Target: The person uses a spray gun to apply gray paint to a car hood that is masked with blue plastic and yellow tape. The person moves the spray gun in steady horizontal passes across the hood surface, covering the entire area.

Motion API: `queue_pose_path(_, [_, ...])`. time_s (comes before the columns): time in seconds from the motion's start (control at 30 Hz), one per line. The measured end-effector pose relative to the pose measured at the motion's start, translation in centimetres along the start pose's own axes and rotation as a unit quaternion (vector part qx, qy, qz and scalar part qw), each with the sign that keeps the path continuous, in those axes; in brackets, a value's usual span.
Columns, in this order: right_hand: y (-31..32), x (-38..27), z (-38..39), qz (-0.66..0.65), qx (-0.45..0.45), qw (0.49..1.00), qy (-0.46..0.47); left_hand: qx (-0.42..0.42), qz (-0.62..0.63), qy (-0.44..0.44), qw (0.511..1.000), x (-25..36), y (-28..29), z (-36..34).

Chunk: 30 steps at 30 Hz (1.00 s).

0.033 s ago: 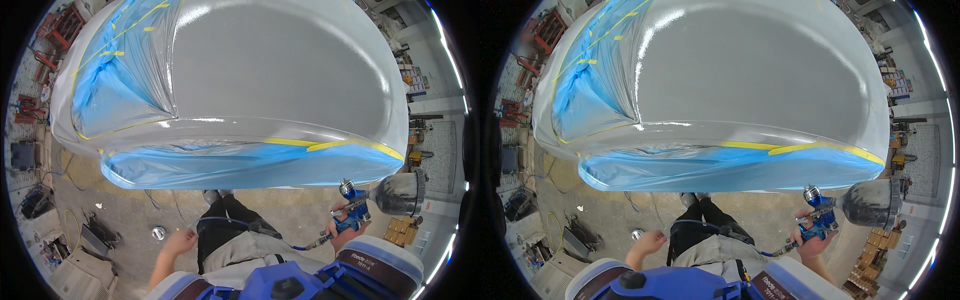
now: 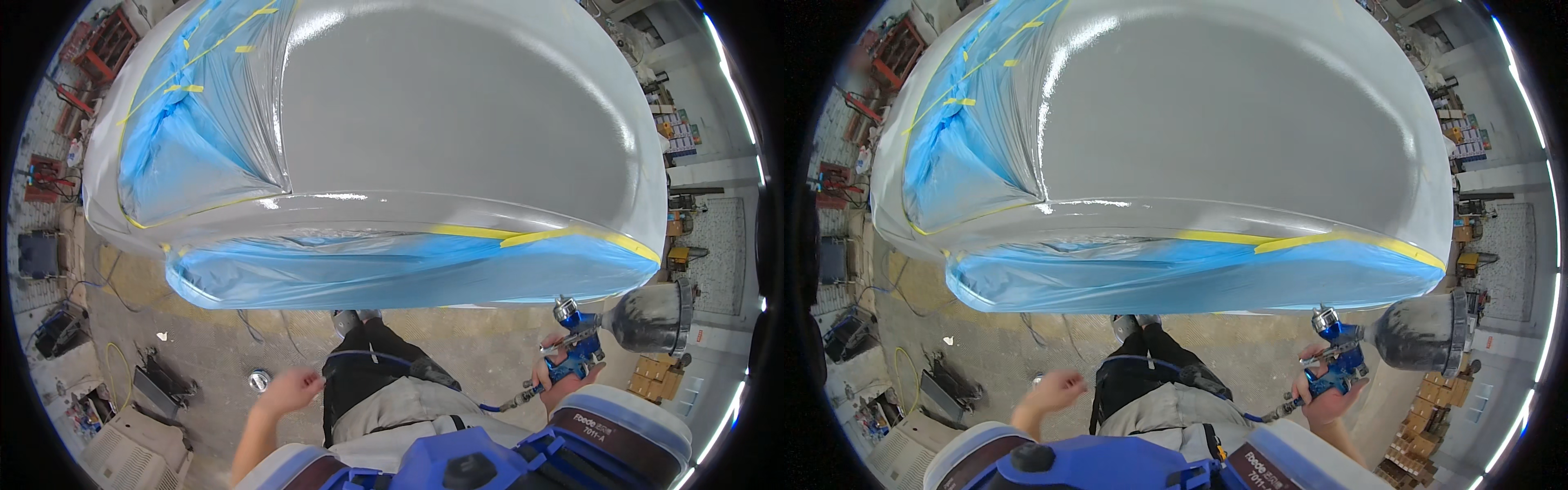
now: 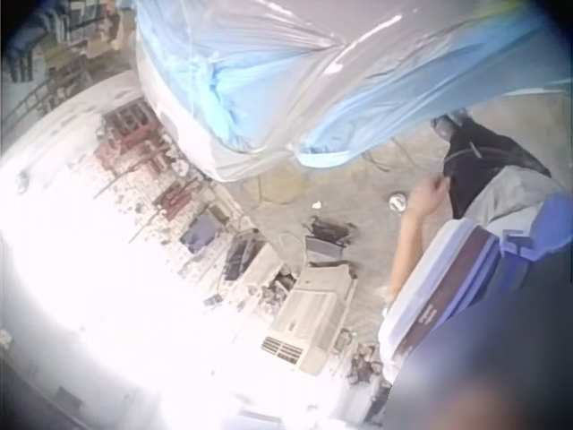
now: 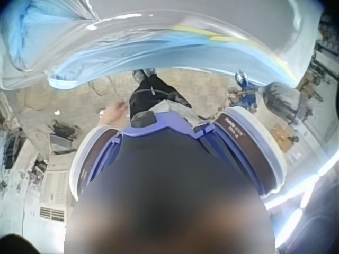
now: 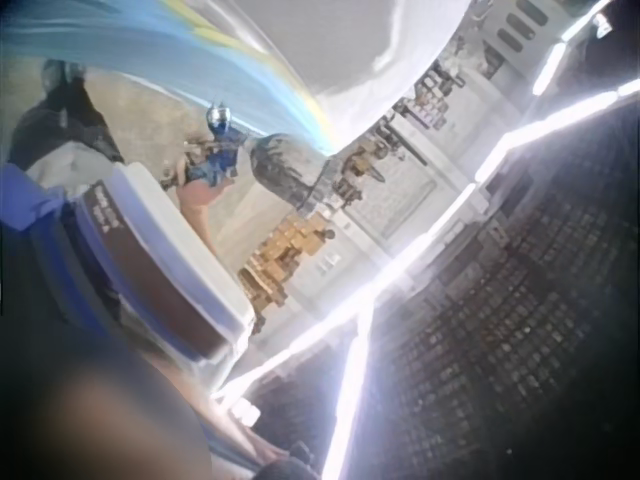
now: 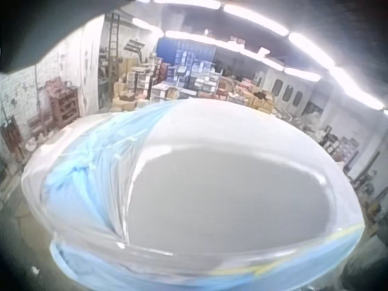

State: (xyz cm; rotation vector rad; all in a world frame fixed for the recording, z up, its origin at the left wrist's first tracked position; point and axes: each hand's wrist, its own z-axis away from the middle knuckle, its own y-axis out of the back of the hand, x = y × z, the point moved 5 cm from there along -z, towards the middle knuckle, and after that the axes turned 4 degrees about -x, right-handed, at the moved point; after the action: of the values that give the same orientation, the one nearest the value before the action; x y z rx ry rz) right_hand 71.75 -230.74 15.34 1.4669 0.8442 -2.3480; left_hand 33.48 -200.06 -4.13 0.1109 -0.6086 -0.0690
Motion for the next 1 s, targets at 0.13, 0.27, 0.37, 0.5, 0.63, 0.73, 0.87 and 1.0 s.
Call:
queue_pose_path(0.13, [2.0, 0.4, 2.1, -0.005, 0.000, 1.000, 0.000, 0.110, 0.189, -0.230, 0.948, 14.5, 15.0, 5.6])
queue_pose_path(0.27, [5.1, 1.9, 2.8, 0.030, -0.007, 0.999, 0.031, 0.233, 0.180, -0.494, 0.818, 27.0, 26.7, 4.4])
queue_pose_path(0.37, [7.7, 2.2, 3.3, 0.029, -0.005, 0.999, 0.036, 0.295, -0.029, -0.517, 0.803, 36.1, 33.4, 0.5])
queue_pose_path(0.5, [10.7, 3.4, 5.0, 0.013, 0.032, 0.999, 0.023, 0.292, -0.077, -0.482, 0.823, 43.9, 37.7, -5.7])
queue_pose_path(0.63, [11.7, 3.9, 5.7, 0.019, 0.037, 0.999, 0.019, 0.230, -0.095, -0.499, 0.830, 46.6, 38.9, -9.3])
queue_pose_path(0.73, [11.8, 4.1, 5.3, -0.025, 0.051, 0.998, 0.017, 0.226, -0.103, -0.479, 0.842, 46.8, 39.3, -11.4])
queue_pose_path(0.87, [12.5, 4.3, 5.0, -0.001, 0.074, 0.997, 0.029, 0.244, -0.113, -0.489, 0.830, 46.5, 39.5, -12.7])
queue_pose_path(1.0, [13.2, 5.0, 5.2, -0.047, 0.181, 0.982, 0.002, 0.218, -0.127, -0.486, 0.837, 46.7, 39.6, -13.0])
